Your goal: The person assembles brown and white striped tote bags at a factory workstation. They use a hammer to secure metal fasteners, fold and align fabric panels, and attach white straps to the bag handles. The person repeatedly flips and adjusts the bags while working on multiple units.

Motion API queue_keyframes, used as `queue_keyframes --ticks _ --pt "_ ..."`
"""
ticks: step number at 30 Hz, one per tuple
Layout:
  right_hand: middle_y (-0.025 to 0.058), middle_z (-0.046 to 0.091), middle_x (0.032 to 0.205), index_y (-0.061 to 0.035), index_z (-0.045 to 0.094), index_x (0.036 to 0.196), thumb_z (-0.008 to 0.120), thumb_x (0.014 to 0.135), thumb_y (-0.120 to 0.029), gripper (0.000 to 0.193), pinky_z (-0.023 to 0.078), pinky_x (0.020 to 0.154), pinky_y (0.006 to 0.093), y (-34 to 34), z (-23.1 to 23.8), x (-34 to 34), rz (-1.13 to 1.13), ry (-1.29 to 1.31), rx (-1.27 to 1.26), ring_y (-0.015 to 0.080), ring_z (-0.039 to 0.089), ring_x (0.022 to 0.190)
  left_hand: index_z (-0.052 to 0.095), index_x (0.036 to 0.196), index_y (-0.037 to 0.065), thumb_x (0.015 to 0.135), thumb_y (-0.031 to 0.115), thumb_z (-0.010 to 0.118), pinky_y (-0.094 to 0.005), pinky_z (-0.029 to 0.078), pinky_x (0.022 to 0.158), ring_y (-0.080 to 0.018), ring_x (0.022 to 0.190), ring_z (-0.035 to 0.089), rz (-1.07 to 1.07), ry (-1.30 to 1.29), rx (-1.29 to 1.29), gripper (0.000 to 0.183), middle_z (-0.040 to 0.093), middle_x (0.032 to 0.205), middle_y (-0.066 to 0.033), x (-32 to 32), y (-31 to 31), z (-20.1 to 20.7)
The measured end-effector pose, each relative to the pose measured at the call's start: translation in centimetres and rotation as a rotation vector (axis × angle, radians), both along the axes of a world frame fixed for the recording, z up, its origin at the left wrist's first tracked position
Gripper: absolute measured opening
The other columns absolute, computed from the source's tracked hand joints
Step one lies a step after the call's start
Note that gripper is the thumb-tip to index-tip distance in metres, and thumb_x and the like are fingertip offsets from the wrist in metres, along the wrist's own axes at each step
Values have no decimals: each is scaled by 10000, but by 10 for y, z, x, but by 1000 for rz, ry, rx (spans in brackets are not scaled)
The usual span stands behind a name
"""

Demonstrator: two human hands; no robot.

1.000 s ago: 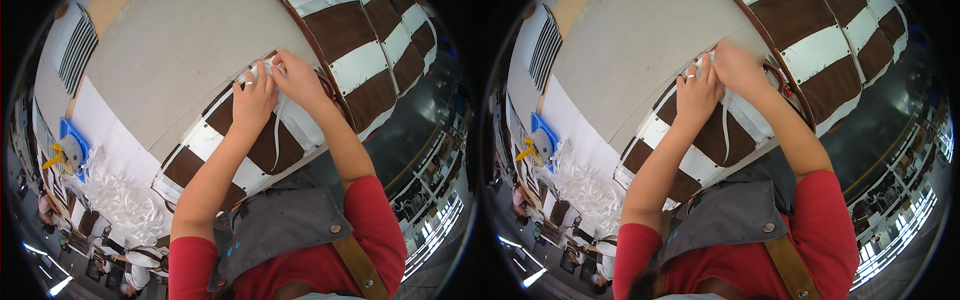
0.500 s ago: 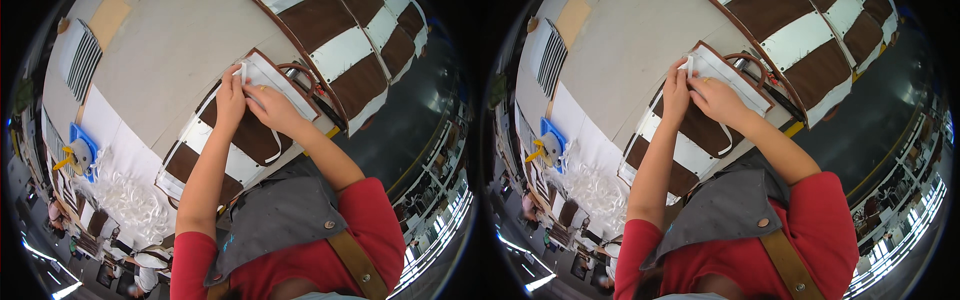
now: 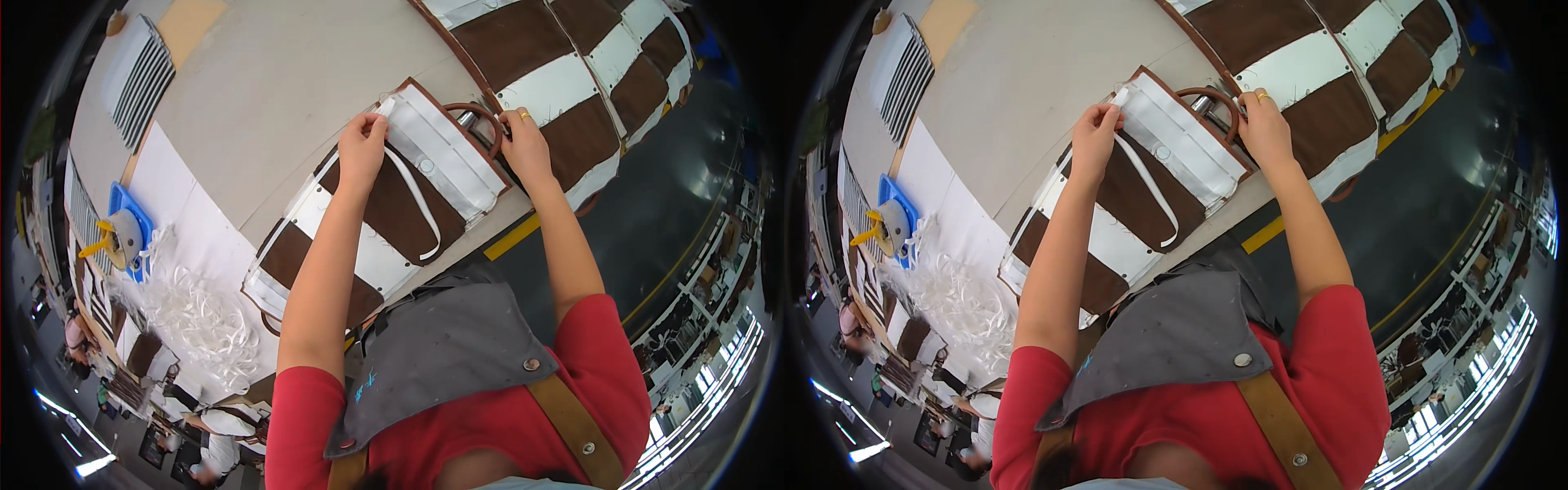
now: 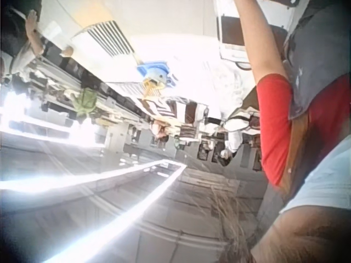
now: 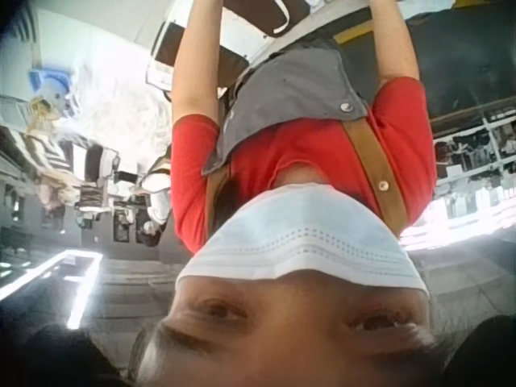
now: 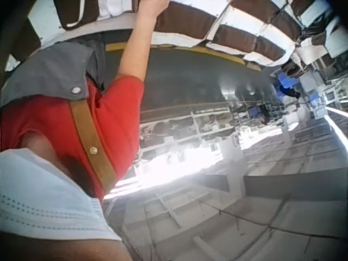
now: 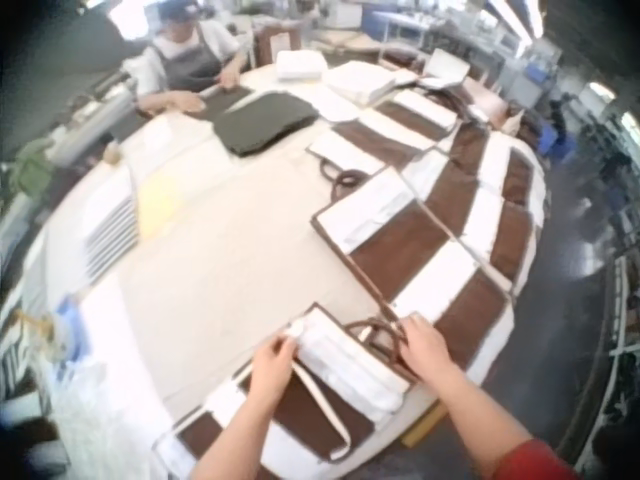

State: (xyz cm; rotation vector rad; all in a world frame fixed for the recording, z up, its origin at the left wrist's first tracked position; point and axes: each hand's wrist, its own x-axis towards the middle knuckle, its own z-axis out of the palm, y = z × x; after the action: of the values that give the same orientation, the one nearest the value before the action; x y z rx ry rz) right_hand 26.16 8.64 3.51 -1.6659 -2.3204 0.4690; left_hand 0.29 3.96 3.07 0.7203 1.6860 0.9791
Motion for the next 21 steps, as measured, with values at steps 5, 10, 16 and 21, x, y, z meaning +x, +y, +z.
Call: queue_keyframes --ticks 5,10,16,21 --pt "141 610 863 2 576 951 516 890 -138 163 498 645 325 0 11 0 -376 299 -103 256 619 757 607 936 -10 874 201 561 -241 440 699 -102 767 562 81 -36 -37 224 608 842 -38 -4 -1 -1" --pt "181 609 946 15 526 1057 479 915 -151 223 487 703 344 -16 41 -57 -147 477 -164 279 616 815 616 927 -2 865 219 581 -238 433 681 -94 752 550 129 -86 -38 233 600 827 -27 0 3 1" --pt "232 566 975 -18 437 1061 540 870 -179 270 478 700 451 -22 12 -123 27 292 -179 387 594 836 615 878 -7 842 169 620 -214 411 578 -72 637 503 214 -123 30 180 576 719 -11 -4 7 5" --pt "213 582 880 -28 445 997 575 840 -173 250 479 677 452 -13 3 -134 43 264 -159 385 596 825 612 865 -6 833 148 632 -202 405 556 -58 623 494 244 -154 55 159 577 721 -8 0 5 3"
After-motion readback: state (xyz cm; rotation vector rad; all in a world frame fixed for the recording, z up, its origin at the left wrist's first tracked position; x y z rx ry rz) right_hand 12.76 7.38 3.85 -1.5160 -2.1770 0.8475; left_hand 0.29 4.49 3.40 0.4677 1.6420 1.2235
